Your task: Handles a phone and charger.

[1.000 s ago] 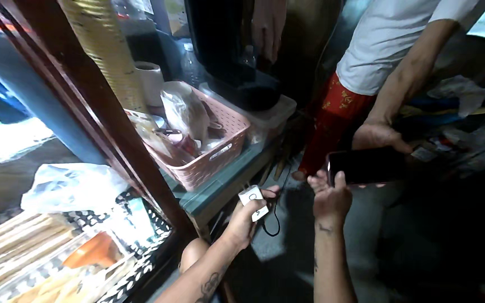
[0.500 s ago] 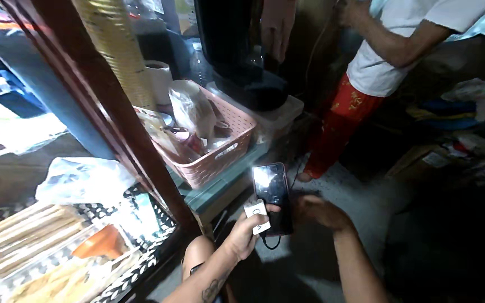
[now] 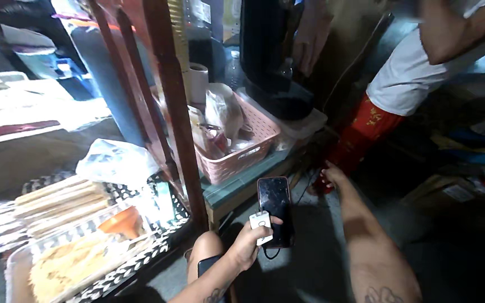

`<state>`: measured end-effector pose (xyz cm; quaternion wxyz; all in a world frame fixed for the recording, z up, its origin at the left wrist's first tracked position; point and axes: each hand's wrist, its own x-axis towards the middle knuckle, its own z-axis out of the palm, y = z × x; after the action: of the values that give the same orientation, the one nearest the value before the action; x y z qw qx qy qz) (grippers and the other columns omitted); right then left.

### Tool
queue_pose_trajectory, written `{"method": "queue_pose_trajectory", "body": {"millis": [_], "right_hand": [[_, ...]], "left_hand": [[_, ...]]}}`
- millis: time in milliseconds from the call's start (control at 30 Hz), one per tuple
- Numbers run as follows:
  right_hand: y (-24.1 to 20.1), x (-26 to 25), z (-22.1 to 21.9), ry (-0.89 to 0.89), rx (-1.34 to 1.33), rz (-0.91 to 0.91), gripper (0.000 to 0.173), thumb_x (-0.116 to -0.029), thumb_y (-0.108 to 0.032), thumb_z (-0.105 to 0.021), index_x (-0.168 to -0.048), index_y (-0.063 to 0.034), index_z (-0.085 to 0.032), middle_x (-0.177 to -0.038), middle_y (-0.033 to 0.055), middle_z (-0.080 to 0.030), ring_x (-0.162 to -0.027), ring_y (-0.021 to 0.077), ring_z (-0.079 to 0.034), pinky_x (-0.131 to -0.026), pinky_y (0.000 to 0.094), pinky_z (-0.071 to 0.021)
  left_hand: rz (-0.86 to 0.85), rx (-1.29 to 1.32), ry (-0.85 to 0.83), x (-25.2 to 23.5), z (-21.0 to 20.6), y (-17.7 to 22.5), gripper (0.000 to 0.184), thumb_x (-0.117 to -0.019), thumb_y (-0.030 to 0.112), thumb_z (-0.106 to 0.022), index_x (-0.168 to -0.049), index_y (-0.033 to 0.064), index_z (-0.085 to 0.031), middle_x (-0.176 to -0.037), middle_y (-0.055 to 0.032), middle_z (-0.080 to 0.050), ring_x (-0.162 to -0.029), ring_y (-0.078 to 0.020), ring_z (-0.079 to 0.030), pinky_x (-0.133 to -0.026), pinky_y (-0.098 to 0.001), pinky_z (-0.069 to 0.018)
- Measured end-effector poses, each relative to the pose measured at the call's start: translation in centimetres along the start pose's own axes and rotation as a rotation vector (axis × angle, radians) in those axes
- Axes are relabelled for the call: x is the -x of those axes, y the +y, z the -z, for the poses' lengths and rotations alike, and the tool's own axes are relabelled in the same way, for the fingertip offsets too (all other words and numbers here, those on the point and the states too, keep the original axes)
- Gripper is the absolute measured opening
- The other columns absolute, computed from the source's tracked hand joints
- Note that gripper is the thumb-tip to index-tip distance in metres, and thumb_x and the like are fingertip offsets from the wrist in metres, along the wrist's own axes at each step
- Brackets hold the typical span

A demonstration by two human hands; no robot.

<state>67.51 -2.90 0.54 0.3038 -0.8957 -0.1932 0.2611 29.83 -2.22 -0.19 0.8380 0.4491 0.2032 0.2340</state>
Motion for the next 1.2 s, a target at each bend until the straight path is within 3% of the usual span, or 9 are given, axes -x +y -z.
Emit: {"method": "queue_pose_trajectory", "body": {"millis": [267, 500, 600, 667, 767, 900, 1033, 1200], "right_hand": [[-0.7, 0.0, -0.4, -0.078, 0.163, 0.011, 0.057, -0.1118, -0.020, -0.043, -0.165, -0.0194, -0.021, -0.134, 0.0236, -0.059, -0.107, 0.0367, -0.062, -0.088, 0.0526, -0.0501], [-1.4, 1.3, -1.2, -0.107, 0.210, 0.009, 0.056, -0.1124, -0.019, -0.040, -0.164, -0.0181, -0.020, -0.132, 0.0217, -0.058, -0.091, 0.0258, -0.060, -0.078, 0.0415, -0.0496], [-1.1, 1.6, -1.7, -0.135, 0.169, 0.034, 0.054, -0.1122, -0.019, -0.040, -0.163, -0.0137, -0.023, -0.137, 0.0232, -0.056, -0.105, 0.0313, -0.063, -0.087, 0.0466, -0.0522], [-0.4, 2.5, -2.3, -0.157, 0.068, 0.053, 0.051, -0.1124, -0.020, -0.040, -0.162, -0.0137, -0.027, -0.138, 0.0208, -0.056, -0.106, 0.0298, -0.063, -0.087, 0.0455, -0.0519], [1.2, 5.1, -3.5, -0.214, -0.119, 0.142, 0.047, -0.1123, -0.020, -0.039, -0.158, -0.0098, -0.034, -0.135, 0.0181, -0.060, -0.103, 0.0246, -0.065, -0.084, 0.0404, -0.0535], [5.9, 9.5, -6.9, -0.263, -0.397, 0.298, 0.045, -0.1113, -0.019, -0.032, -0.152, -0.0018, -0.039, -0.125, 0.0135, -0.066, -0.097, 0.0178, -0.070, -0.080, 0.0344, -0.0597], [9.7, 15.3, -10.6, -0.219, -0.386, 0.309, 0.043, -0.1104, -0.018, -0.033, -0.145, 0.0062, -0.042, -0.112, 0.0058, -0.068, -0.085, 0.0046, -0.069, -0.074, 0.0239, -0.0587], [13.3, 16.2, -12.6, -0.310, -0.372, 0.322, 0.044, -0.1064, -0.017, -0.038, -0.142, 0.0075, -0.043, -0.114, 0.0059, -0.063, -0.095, 0.0066, -0.066, -0.083, 0.0302, -0.0586]], "left_hand": [[0.018, 0.013, 0.024, 1.1, 0.6, -0.2, 0.030, -0.0799, 0.007, -0.055, -0.106, 0.0090, -0.069, -0.099, 0.0017, -0.072, -0.081, -0.0037, -0.067, -0.071, -0.0214, -0.0557], [-0.025, 0.010, 0.012, 1.8, 1.3, -0.3, 0.030, -0.0788, 0.006, -0.056, -0.106, 0.0085, -0.068, -0.100, 0.0029, -0.073, -0.082, -0.0025, -0.066, -0.073, -0.0208, -0.0543], [-0.053, -0.031, 0.002, 2.2, 1.7, -0.5, 0.029, -0.0802, 0.006, -0.056, -0.107, 0.0094, -0.067, -0.101, 0.0055, -0.072, -0.083, 0.0000, -0.064, -0.073, -0.0195, -0.0526], [-0.068, -0.049, -0.011, 2.6, 2.0, -0.8, 0.028, -0.0807, 0.007, -0.057, -0.107, 0.0104, -0.068, -0.101, 0.0076, -0.071, -0.081, 0.0014, -0.062, -0.073, -0.0191, -0.0515], [-0.076, -0.049, -0.057, 3.2, 2.6, -1.0, 0.029, -0.0833, 0.006, -0.055, -0.111, 0.0064, -0.065, -0.104, 0.0057, -0.071, -0.089, -0.0004, -0.064, -0.080, -0.0221, -0.0528], [-0.139, -0.071, -0.083, 3.8, 2.9, -1.3, 0.028, -0.0853, 0.009, -0.055, -0.111, 0.0028, -0.064, -0.102, 0.0041, -0.068, -0.087, 0.0013, -0.060, -0.078, -0.0206, -0.0501], [-0.117, -0.012, -0.056, 4.0, 2.9, -1.5, 0.027, -0.0914, 0.004, -0.053, -0.116, -0.0023, -0.062, -0.104, -0.0029, -0.066, -0.089, -0.0045, -0.059, -0.083, -0.0262, -0.0496], [-0.101, 0.031, -0.054, 3.7, 3.0, -2.1, 0.024, -0.0909, 0.003, -0.054, -0.113, -0.0008, -0.063, -0.102, -0.0032, -0.065, -0.088, -0.0057, -0.058, -0.082, -0.0272, -0.0497]]}}
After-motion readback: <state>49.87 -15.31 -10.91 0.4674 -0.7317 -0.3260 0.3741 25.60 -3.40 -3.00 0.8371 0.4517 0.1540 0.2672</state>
